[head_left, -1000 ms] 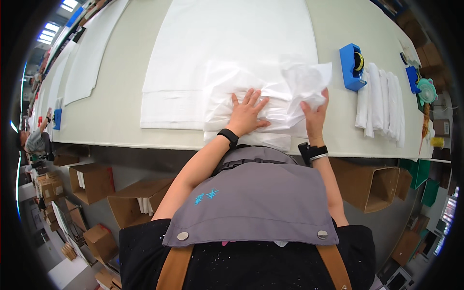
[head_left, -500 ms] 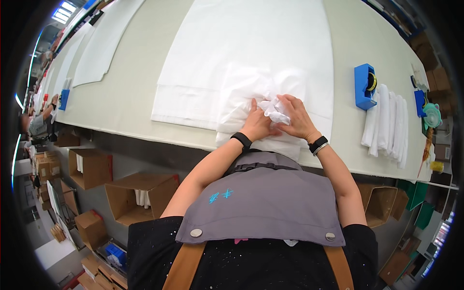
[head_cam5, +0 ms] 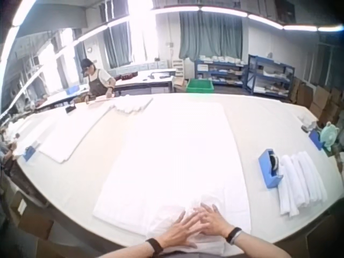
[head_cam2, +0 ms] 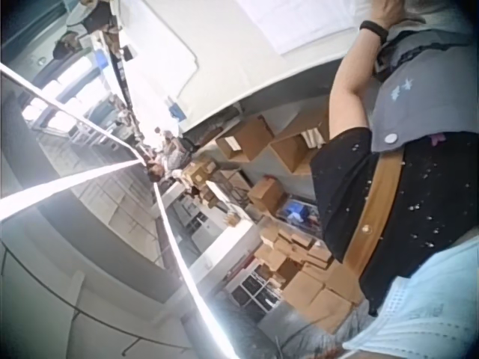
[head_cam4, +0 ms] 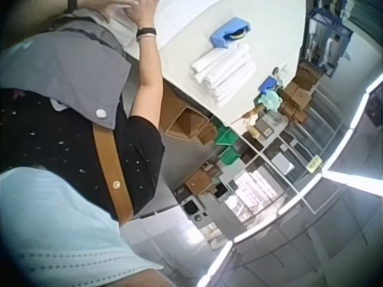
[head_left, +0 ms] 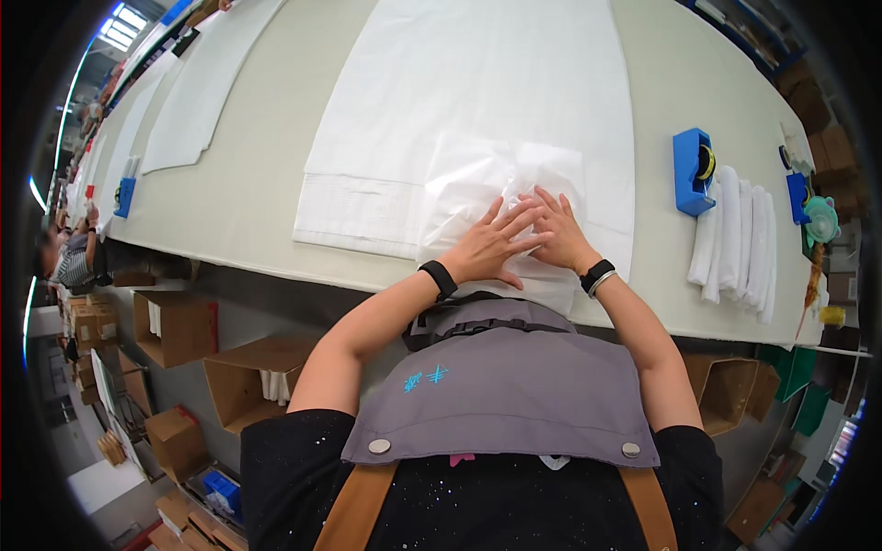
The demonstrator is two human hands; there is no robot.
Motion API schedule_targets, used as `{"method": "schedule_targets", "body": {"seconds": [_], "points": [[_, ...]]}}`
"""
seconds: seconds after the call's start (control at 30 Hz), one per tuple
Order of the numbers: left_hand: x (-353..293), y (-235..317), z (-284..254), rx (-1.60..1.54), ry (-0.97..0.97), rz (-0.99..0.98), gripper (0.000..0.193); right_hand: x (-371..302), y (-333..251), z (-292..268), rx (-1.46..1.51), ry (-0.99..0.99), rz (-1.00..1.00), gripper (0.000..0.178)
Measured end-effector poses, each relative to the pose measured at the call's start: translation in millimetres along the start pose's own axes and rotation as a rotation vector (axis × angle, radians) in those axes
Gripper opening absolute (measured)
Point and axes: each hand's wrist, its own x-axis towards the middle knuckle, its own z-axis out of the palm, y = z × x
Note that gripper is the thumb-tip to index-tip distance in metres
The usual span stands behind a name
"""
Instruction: The person repeatedly folds and rolls large white sheets of fabric into tight cylindrical bundles on a workbench. They use a handheld tape dispenser to secure the rolled fabric with tape before placing the finished bundle aside and repeating the process with a new sheet.
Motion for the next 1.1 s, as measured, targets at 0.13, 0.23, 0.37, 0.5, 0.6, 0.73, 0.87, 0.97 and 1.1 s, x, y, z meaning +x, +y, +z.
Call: {"method": "schedule_targets", "body": {"seconds": [0.13, 0.23, 0.37, 0.5, 0.6, 0.73, 0.87, 0.97, 1.1], "points": [[-10, -17, -1, 0.064, -0.155, -0.038, 0.100, 5, -2, -20, 0.239, -0.114, 0.006, 0.089], [-11, -23, 5, 0.061, -0.154, -0.042, 0.095, 12, 19, -40, 0.835, -0.251, 0.135, 0.089], [-11, -22, 7, 0.050, -0.139, -0.045, 0.093, 53, 33, -43, 0.263, 0.154, 0.064, 0.058], [-4, -21, -4, -0.012, -0.276, -0.114, 0.093, 66, 13, 2, 0.010, -0.043, 0.014, 0.051], [-14, -12, -2, 0.014, -0.062, -0.069, 0.093, 66, 22, 12, 0.029, -0.054, -0.012, 0.052], [-17, -9, -7, 0.085, -0.174, 0.211, 0.091, 66, 22, 11, 0.064, -0.052, -0.017, 0.055], [-6, -26, -7, 0.067, -0.286, 0.178, 0.094, 65, 27, 18, 0.203, -0.003, 0.000, 0.059], [-1, -30, -10, 0.051, -0.266, 0.167, 0.088, 65, 34, 23, 0.234, 0.050, -0.012, 0.058], [6, -42, 4, -0.223, -0.243, 0.050, 0.062, 65, 32, 10, 0.381, -0.008, 0.011, 0.053]]}}
